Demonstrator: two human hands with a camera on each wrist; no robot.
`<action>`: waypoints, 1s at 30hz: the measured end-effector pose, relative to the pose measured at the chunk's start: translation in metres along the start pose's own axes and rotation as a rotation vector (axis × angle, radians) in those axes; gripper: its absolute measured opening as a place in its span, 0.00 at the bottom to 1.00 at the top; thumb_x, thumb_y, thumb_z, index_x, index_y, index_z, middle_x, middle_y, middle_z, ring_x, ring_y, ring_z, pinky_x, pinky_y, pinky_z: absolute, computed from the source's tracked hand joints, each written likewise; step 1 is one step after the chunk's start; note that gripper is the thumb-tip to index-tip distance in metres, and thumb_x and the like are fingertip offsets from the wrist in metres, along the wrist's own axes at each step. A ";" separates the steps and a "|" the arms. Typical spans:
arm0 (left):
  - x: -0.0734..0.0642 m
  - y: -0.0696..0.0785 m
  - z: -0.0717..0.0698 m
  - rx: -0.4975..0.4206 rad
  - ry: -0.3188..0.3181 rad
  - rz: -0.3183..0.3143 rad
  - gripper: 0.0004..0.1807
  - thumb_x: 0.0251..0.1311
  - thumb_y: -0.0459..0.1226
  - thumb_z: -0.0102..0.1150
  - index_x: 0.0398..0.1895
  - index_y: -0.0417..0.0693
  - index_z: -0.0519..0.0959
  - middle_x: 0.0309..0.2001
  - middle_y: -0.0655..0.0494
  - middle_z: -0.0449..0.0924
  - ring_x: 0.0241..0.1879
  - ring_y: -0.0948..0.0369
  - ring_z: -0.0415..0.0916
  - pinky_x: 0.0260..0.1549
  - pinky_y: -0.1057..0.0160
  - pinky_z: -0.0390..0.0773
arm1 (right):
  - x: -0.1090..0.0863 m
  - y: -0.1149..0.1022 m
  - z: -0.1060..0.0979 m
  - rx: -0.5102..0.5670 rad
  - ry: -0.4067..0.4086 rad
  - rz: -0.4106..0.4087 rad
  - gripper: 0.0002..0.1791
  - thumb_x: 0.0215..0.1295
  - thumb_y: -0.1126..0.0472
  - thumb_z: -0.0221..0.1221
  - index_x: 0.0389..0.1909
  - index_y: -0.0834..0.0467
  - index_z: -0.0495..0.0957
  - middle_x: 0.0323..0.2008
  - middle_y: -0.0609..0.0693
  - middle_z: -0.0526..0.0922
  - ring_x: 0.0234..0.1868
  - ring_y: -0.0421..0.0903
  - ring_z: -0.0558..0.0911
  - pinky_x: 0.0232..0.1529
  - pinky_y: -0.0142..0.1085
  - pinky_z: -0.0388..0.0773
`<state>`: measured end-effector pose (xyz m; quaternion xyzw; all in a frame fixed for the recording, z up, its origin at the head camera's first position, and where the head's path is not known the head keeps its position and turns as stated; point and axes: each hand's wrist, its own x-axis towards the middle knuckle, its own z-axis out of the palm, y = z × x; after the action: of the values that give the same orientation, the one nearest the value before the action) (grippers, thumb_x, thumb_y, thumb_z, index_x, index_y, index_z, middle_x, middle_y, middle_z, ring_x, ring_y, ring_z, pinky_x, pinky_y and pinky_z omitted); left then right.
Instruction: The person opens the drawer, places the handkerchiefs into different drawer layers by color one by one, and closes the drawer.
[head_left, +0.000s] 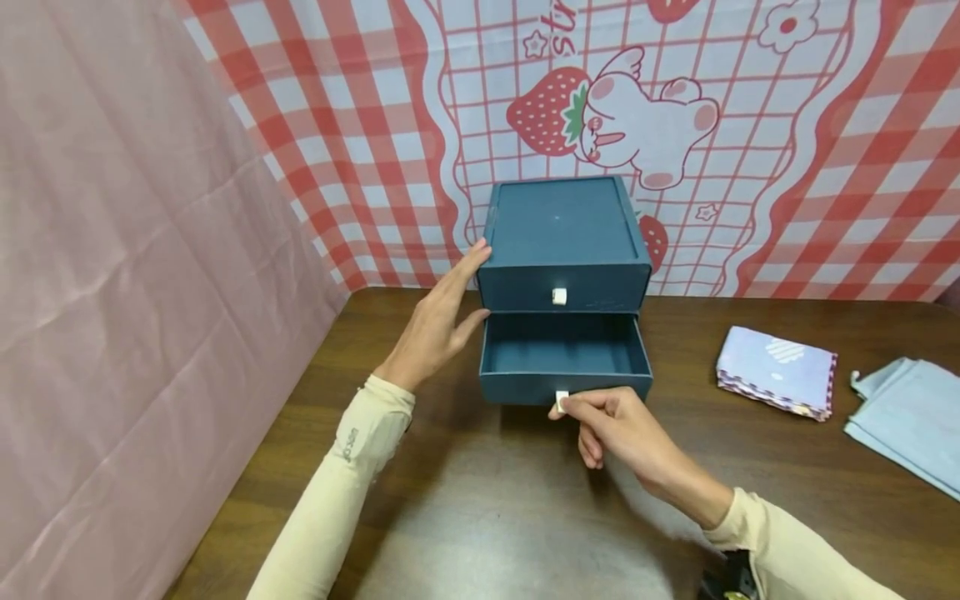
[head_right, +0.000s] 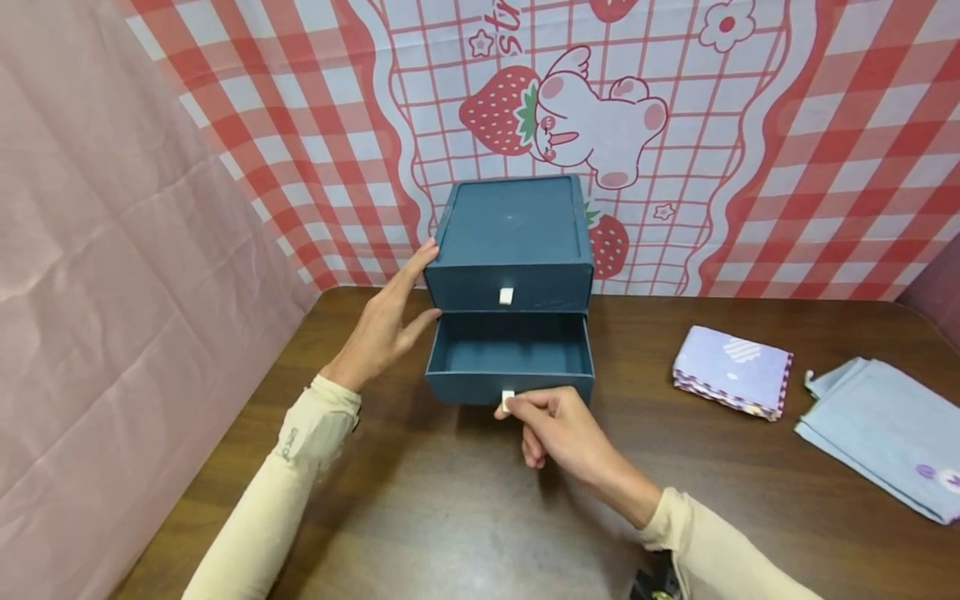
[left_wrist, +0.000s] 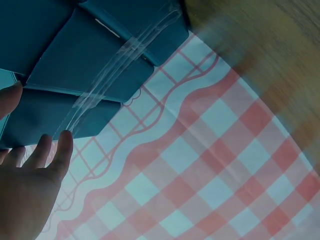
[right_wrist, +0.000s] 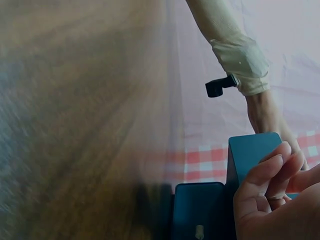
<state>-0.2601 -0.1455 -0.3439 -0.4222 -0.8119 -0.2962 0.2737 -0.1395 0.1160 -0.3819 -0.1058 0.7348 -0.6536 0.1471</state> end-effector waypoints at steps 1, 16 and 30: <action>0.000 0.000 0.000 0.000 -0.003 -0.007 0.46 0.60 0.27 0.66 0.78 0.47 0.54 0.79 0.51 0.51 0.74 0.59 0.56 0.66 0.58 0.67 | -0.002 0.000 0.001 0.004 0.000 0.004 0.20 0.75 0.52 0.55 0.44 0.68 0.82 0.10 0.50 0.67 0.14 0.44 0.72 0.19 0.38 0.76; 0.000 0.000 0.006 -0.022 -0.011 -0.020 0.44 0.62 0.27 0.63 0.79 0.49 0.53 0.79 0.53 0.49 0.63 0.58 0.71 0.59 0.57 0.75 | -0.026 0.008 0.009 0.017 -0.028 0.029 0.23 0.75 0.51 0.54 0.47 0.71 0.80 0.09 0.48 0.67 0.13 0.43 0.71 0.18 0.37 0.75; -0.004 0.001 0.007 -0.029 0.002 -0.021 0.44 0.63 0.27 0.61 0.79 0.48 0.50 0.79 0.50 0.48 0.70 0.59 0.62 0.62 0.58 0.71 | -0.050 0.011 0.022 0.050 -0.046 0.054 0.25 0.75 0.50 0.54 0.48 0.71 0.80 0.08 0.48 0.67 0.12 0.41 0.71 0.16 0.41 0.76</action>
<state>-0.2591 -0.1422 -0.3512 -0.4175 -0.8115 -0.3112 0.2651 -0.0850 0.1142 -0.3915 -0.0974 0.7173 -0.6649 0.1842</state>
